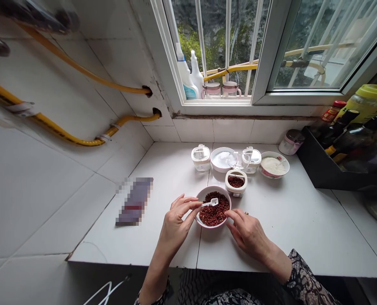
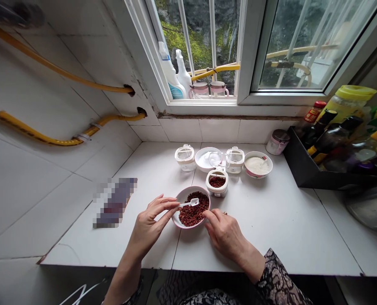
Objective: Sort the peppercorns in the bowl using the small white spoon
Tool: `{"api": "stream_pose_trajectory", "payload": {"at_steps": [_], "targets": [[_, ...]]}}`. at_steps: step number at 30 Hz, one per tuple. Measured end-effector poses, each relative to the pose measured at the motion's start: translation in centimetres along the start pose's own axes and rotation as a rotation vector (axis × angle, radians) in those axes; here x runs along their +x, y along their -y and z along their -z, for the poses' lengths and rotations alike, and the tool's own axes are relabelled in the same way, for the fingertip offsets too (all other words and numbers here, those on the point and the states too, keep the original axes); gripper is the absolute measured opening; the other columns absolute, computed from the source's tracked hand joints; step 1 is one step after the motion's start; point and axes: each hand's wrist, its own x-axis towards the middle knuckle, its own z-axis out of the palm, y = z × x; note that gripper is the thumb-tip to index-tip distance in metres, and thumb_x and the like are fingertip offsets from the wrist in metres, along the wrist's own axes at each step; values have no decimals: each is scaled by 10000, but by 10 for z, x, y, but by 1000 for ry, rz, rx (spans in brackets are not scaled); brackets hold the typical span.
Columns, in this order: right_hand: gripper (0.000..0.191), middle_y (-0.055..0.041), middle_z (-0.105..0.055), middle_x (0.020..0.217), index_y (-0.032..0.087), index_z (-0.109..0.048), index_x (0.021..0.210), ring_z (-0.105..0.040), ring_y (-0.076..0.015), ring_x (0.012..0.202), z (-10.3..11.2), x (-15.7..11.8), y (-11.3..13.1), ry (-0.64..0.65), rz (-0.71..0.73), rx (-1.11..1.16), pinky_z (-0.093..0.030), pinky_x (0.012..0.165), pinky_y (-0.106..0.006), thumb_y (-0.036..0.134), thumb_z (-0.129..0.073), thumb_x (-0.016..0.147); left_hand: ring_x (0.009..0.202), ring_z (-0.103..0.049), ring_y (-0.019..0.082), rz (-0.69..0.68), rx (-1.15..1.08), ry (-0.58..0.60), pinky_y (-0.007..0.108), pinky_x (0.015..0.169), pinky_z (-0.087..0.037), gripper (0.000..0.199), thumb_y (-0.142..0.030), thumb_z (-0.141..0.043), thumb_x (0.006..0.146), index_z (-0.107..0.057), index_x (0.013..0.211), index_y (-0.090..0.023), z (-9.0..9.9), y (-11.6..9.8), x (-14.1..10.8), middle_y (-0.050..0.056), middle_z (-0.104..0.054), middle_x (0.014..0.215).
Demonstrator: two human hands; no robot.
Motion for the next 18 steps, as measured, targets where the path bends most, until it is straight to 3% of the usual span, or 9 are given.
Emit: {"api": "stream_pose_trajectory", "payload": {"at_steps": [8,18], "targets": [[297,-114,-696,1020,168,-466,1293,-677,-185,719,0,2,1,-3,-6,2,-549,599,-277,127,-426,1001,922,-746,217,-10,-4,29,574,1084,-478,140,-268,-622,956,-760,976,-258,-19,0,3,33,-787,942],[259,-119,-699,1008,151,-478,1276,-675,-188,723,2,2,2,-6,6,-18,-548,603,-278,152,-379,1037,927,-748,219,21,-56,34,600,1090,-462,123,-277,-652,944,-763,994,-294,-14,3,-2,15,-786,948]]}}
